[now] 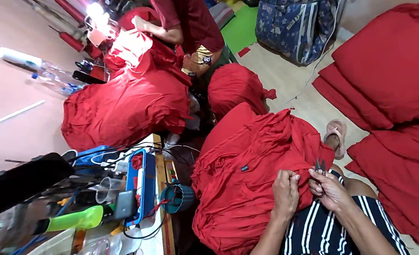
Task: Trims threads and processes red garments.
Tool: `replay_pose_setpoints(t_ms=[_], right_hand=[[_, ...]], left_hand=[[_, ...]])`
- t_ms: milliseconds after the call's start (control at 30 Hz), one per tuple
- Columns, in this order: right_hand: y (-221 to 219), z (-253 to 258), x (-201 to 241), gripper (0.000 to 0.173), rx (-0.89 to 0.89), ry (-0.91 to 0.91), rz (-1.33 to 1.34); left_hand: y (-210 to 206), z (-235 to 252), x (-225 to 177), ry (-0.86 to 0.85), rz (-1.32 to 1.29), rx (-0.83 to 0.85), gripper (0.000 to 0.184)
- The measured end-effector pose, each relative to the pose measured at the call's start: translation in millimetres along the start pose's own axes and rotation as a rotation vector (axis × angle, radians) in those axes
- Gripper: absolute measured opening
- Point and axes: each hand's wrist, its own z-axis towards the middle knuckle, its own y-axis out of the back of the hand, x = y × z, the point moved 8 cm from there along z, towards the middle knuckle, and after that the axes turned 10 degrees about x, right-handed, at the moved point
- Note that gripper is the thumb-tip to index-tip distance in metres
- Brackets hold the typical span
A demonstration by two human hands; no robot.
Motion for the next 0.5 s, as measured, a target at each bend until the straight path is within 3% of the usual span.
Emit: replay_pose_setpoints(t_ms=[167, 267, 400, 500], right_hand=[[0.5, -1.5, 1.2, 0.013, -0.005, 0.041, -0.061], [-3.0, -5.6, 8.6, 0.008, -0.050, 0.143, -0.260], [-10.9, -25.8, 42.2, 0.035, -0.075, 0.479, -0.889], [-31.9, -48.2, 64.9, 0.055, -0.028, 0.642, -1.198]], left_hand=[[-1.4, -4.1, 3.1, 0.010, -0.132, 0.069, 0.019], [0.1, -7.0, 2.7, -0.008, -0.133, 0.074, 0.019], [-4.9, -6.9, -2.4, -0.087, 0.001, 0.037, 0.018], [-9.4, -8.3, -6.3, -0.150, 0.100, 0.014, 0.017]])
